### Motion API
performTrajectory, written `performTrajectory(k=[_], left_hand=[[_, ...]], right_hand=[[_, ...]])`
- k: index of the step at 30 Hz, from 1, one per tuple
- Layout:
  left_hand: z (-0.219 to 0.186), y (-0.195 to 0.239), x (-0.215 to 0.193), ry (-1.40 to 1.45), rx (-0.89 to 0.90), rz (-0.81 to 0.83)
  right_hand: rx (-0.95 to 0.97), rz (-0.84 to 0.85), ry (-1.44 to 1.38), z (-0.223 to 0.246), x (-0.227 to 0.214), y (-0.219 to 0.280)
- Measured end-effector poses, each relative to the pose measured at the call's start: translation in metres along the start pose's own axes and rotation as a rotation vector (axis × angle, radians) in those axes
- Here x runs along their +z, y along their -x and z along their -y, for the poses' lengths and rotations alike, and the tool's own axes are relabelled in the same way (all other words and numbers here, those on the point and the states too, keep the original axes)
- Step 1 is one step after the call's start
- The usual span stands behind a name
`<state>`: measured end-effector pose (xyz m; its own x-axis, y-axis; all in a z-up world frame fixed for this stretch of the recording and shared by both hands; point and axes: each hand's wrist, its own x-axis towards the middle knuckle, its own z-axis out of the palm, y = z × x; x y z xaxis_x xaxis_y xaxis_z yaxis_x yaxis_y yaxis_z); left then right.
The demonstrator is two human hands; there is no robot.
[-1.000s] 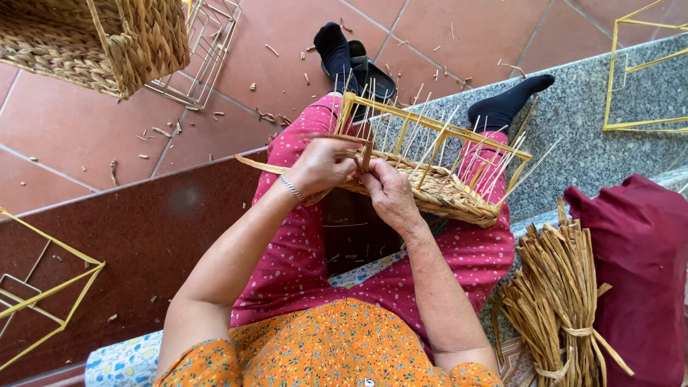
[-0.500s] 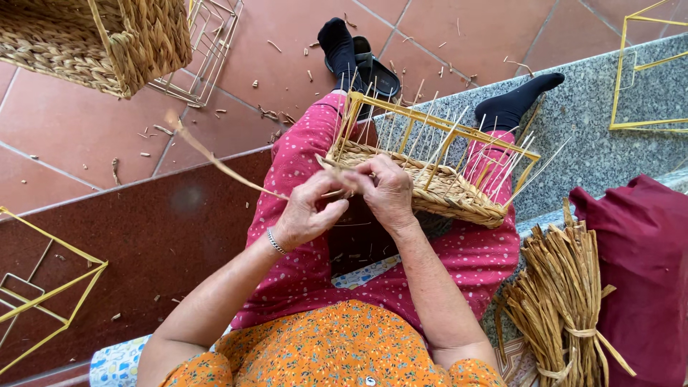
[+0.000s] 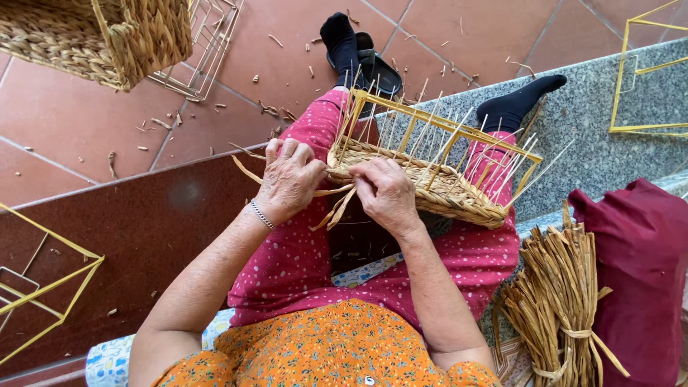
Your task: The person weaves a basket by hand, interlacing dried plant fibers through a yellow metal frame. They repeatedly pull and tighten the fibers to build up the basket's sides.
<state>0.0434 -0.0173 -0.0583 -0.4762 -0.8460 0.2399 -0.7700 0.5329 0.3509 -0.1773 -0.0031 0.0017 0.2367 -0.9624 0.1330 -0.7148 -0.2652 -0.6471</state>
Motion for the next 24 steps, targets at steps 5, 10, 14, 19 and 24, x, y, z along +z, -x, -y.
performTrajectory(k=[5, 10, 14, 19, 24], left_hand=[[-0.006, 0.001, -0.001, 0.163, 0.068, -0.132], [-0.003, -0.008, 0.0, 0.112, -0.028, -0.018], [-0.01, -0.014, -0.012, 0.031, -0.071, -0.112], [-0.041, 0.007, -0.028, 0.046, 0.03, -0.121], [-0.044, 0.009, -0.01, -0.062, -0.022, 0.035]], right_hand=[[0.069, -0.017, -0.01, -0.006, 0.004, 0.006], [0.165, -0.122, 0.043, -0.016, 0.026, 0.002], [0.215, -0.159, 0.081, -0.024, 0.035, 0.0], [0.002, -0.253, 0.222, -0.03, 0.052, 0.01], [-0.134, -0.126, 0.15, -0.026, 0.057, 0.003]])
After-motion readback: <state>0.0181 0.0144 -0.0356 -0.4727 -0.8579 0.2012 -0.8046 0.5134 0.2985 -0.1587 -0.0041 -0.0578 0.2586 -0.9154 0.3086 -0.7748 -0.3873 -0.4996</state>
